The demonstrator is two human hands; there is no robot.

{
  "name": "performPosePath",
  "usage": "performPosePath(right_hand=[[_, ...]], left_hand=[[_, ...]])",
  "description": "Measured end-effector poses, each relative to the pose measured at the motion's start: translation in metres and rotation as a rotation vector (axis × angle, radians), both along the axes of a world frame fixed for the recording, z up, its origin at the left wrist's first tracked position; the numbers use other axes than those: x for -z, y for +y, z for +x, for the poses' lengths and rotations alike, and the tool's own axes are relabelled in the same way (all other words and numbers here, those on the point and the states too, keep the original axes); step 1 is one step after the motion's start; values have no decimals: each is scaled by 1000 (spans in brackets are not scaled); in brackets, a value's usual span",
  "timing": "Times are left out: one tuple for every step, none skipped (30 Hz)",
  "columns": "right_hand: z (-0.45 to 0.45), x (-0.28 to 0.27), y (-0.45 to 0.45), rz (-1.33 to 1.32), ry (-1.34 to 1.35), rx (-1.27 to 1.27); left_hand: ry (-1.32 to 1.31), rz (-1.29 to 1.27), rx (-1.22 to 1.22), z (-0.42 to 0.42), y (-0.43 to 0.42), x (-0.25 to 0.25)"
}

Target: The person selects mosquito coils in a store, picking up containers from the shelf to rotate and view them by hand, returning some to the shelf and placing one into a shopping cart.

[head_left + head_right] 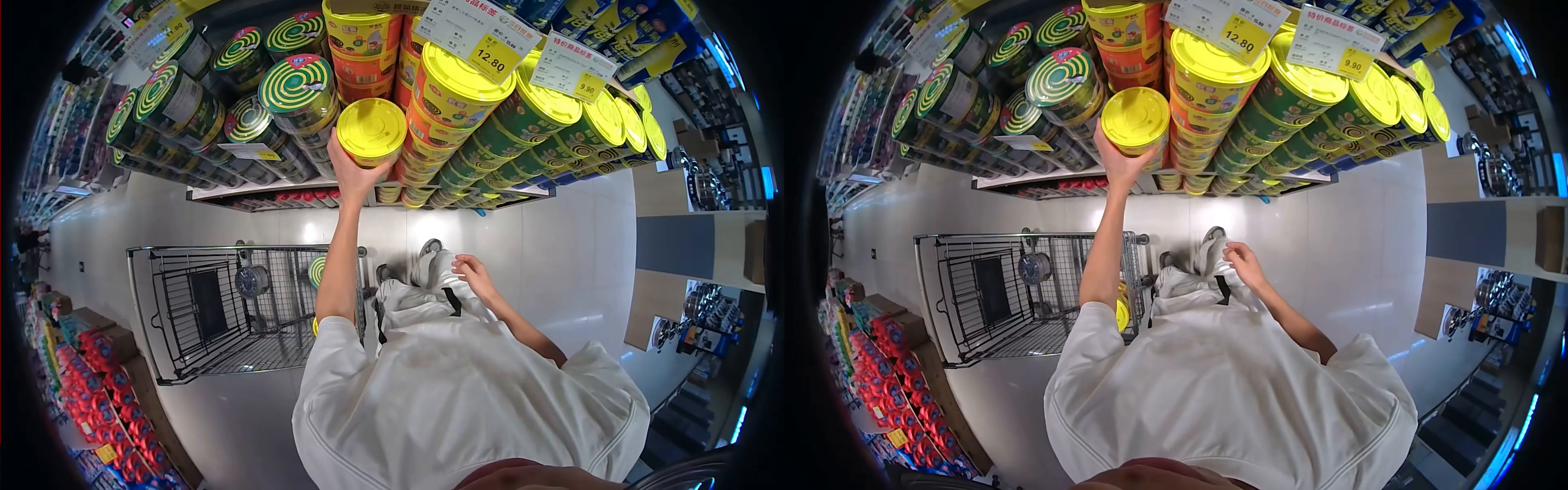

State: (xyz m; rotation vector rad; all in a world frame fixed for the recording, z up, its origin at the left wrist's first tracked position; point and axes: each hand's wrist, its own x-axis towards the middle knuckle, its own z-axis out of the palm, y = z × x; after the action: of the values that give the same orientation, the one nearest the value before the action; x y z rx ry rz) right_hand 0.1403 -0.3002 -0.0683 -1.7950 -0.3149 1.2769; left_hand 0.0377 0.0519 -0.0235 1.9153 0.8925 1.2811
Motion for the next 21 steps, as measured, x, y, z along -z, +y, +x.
performPosePath(right_hand=[[0,1,0,-1,2,1],[0,1,-1,-3,3,2],[0,-1,0,-5,4,2],[-1,-2,2,-10,-4,-10],[-1,-3,4,-15,-10,-22],[-2,-3,5,-17,-8,-23],[-3,-2,6,-5,-8,-16],[-3,-2,7,6,-9,-10],[-4,-1,7,4,-7,-11],[-5,1,7,14,-3,-5],[-5,3,7,23,2,1],[-6,2,7,21,3,0],[-7,1,7,18,-3,-7],[-8,1,6,14,-10,-14],[-8,2,5,13,-9,-15],[-8,3,4,-4,-3,-41],[-9,4,3,-20,3,-67],[-9,4,3,-22,4,-68],[-10,5,3,-24,0,-82],[-11,5,3,-27,-5,-95],[-11,6,2,-30,-5,-98]], left_hand=[[52,-5,-23,-1,0,-3],[104,-10,-46,-1,-1,-5],[105,-12,-46,0,-1,-5],[118,-21,-79,1,-1,-6],[133,-29,-112,2,-1,-6],[135,-31,-113,3,-2,-5],[136,-38,-141,5,-3,-5],[136,-45,-170,6,-4,-5],[137,-47,-171,7,-4,-2],[104,-50,-161,8,-3,1],[72,-53,-152,9,-3,3],[73,-55,-153,10,-3,3],[55,-54,-144,11,-3,3],[36,-53,-135,12,-4,3],[36,-55,-136,12,-4,4],[31,-73,-135,13,-5,4],[26,-90,-134,14,-5,5],[27,-92,-136,15,-6,5],[16,-120,-150,16,-7,4],[4,-147,-163,18,-8,4],[20,-157,-182,19,-8,2]])
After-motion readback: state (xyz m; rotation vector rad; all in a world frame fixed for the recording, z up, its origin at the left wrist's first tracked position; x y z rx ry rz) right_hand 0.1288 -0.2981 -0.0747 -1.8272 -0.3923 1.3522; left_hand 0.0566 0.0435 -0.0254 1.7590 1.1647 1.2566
